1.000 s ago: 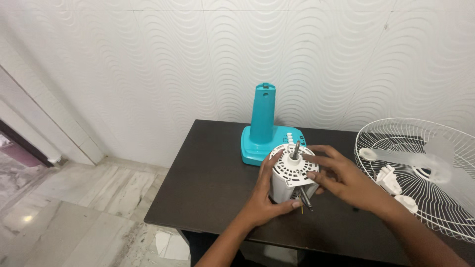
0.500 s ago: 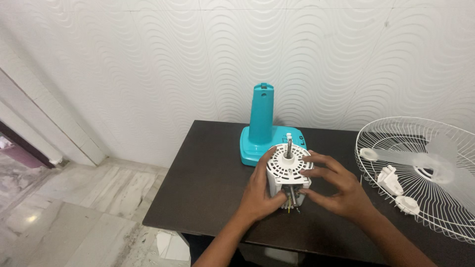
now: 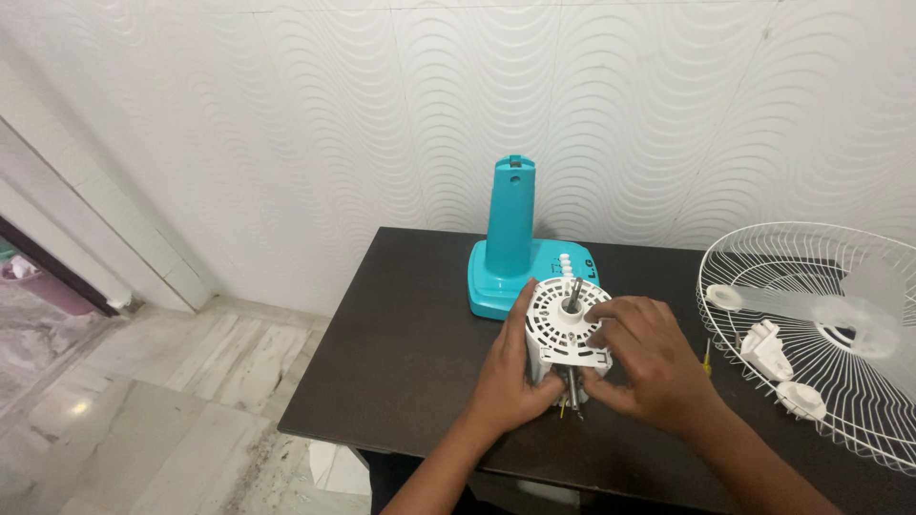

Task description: The person reassembles a disassembled electric fan on a table. They attach the motor housing to the base, secure it with a screw, then install the fan blades and front grille, fastening the central nut.

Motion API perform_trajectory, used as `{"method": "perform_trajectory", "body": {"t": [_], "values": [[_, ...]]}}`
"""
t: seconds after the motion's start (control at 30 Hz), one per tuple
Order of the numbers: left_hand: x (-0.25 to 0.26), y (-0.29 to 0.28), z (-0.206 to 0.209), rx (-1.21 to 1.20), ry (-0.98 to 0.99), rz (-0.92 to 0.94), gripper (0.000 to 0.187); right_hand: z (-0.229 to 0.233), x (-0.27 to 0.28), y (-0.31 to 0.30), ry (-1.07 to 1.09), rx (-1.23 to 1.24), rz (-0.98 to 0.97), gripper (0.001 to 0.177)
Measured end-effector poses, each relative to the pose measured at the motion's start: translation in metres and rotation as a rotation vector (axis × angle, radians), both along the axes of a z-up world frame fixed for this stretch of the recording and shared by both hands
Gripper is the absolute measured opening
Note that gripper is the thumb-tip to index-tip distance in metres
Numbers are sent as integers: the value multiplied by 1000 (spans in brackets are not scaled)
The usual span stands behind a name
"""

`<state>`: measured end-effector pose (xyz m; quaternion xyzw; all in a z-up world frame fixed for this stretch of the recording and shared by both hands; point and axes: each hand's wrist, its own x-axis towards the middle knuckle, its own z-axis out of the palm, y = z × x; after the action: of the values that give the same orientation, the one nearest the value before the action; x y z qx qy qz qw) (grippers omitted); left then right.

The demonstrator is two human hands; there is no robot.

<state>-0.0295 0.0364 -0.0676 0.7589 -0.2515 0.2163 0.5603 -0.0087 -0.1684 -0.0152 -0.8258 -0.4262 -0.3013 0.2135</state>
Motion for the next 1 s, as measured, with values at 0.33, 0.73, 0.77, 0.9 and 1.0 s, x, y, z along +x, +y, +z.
{"method": "perform_trajectory", "body": {"t": [0.33,0.73,0.77,0.9,1.0], "values": [[-3,3,-8,47,-38,95,106,-6,5,10,18,27,276,43],[-5,9,-5,71,37,66,107,-26,7,21,48,34,226,39],[-5,9,-4,71,33,63,108,-26,7,22,44,28,222,39],[-9,12,1,85,129,63,112,-22,4,25,35,50,224,38],[-8,11,4,85,1,66,109,-15,5,22,78,40,241,39]]}}
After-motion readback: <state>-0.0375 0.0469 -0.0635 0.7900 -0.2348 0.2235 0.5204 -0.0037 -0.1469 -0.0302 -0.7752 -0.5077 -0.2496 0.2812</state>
